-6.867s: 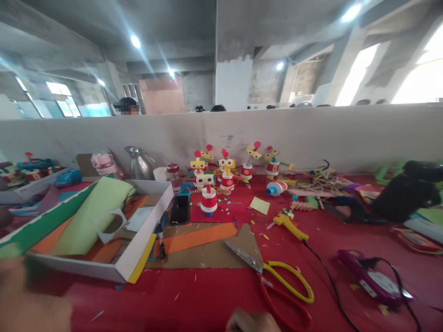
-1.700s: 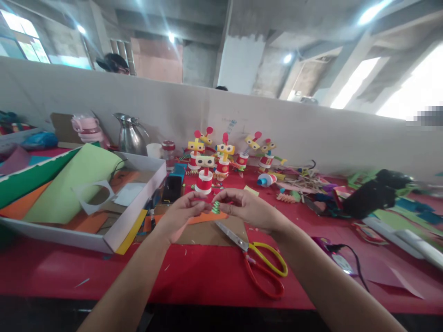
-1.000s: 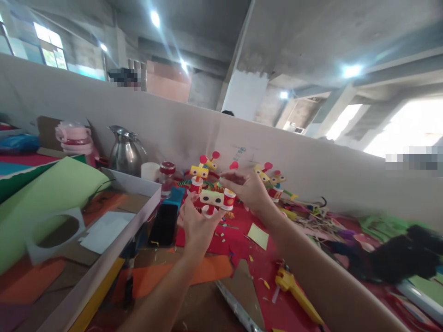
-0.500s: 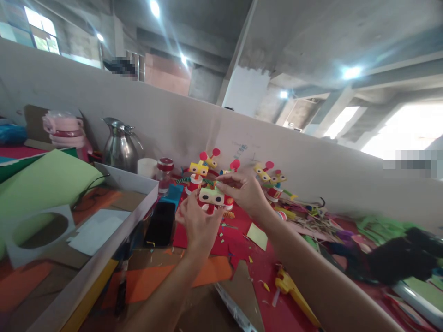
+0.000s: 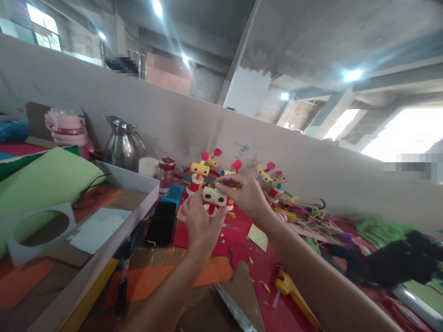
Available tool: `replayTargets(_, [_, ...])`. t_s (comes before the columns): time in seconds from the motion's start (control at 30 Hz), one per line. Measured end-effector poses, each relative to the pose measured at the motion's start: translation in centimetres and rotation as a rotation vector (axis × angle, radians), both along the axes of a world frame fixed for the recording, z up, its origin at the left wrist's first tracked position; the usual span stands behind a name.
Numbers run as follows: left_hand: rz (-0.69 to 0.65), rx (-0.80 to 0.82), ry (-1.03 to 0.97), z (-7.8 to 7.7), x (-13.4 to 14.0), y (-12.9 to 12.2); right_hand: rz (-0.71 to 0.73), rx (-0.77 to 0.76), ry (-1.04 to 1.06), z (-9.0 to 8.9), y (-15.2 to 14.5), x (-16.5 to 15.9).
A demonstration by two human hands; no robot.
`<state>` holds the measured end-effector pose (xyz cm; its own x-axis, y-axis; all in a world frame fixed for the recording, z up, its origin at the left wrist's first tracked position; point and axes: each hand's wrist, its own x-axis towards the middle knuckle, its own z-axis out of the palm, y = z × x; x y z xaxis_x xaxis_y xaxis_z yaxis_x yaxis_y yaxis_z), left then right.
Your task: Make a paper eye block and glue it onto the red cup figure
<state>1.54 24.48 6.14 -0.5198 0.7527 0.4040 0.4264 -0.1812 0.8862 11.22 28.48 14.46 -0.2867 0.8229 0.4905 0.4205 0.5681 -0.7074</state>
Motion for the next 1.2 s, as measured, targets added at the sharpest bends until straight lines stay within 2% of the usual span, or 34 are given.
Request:
replayTargets(0.5, [0.012,0.048,0.128,-0.6,0.2,0.0,-0.05,0.125,-0.114,-0.4,-0.6,0.4])
replayTargets(0.83, [-0.026,0.028,0.104,-0.5,0.0,-0.1,-0.033,0.111,-0.107,-1.1,-0.2,0.8])
replayTargets(1.2, [-0.003,0.037,0.062,-0.3,0.0,-0.1,-0.061,0.071,-0.131,0.0,-1.1,1.2])
